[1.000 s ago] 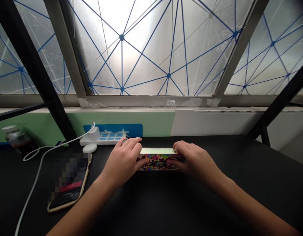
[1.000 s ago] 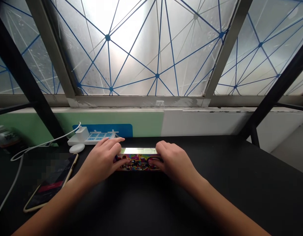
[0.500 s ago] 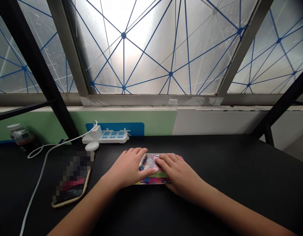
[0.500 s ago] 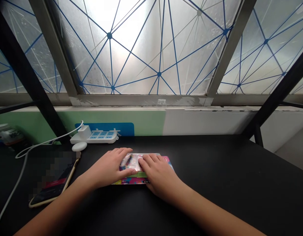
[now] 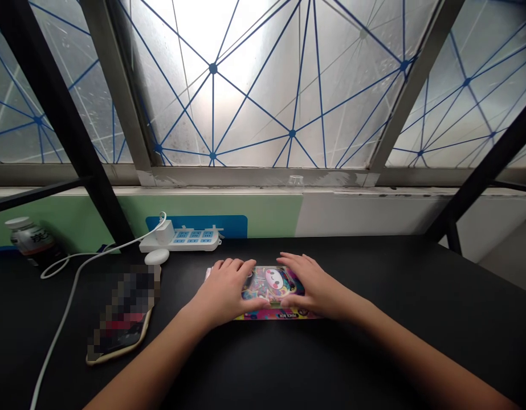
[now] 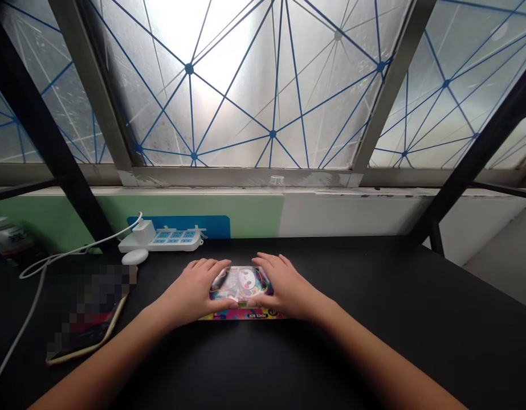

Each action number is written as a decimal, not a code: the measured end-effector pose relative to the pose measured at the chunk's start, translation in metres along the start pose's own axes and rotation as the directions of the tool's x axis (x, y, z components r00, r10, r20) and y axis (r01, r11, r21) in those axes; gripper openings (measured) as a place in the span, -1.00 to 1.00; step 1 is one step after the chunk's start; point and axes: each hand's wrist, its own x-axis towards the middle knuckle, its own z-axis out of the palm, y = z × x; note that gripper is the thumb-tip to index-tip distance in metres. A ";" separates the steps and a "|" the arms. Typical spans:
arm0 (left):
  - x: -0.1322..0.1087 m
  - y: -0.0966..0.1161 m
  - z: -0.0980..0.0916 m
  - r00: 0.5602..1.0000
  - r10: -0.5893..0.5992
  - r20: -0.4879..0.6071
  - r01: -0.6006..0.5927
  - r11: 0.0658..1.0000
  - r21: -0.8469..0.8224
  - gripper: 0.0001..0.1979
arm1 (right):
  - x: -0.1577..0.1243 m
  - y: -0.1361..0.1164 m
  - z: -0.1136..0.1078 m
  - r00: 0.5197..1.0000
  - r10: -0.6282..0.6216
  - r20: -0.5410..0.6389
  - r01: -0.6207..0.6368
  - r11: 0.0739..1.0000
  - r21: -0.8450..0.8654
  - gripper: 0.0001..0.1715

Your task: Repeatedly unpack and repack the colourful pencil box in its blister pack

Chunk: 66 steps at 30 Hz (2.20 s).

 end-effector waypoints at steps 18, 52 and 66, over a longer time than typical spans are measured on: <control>0.001 0.016 -0.017 0.950 0.200 -0.238 -0.147 0.964 0.221 -0.15 | 0.000 -0.008 -0.020 0.934 0.034 -0.355 -0.058 0.997 -0.057 -0.32; -0.008 0.028 -0.020 0.986 0.155 -0.060 -0.140 0.969 0.204 -0.46 | -0.008 -0.032 0.019 0.972 -0.216 -0.095 0.207 0.973 -0.099 -0.27; -0.007 0.008 -0.003 0.994 -0.045 0.101 0.039 0.998 0.054 -0.04 | -0.008 -0.034 0.013 0.987 -0.138 0.087 0.148 0.982 -0.119 -0.04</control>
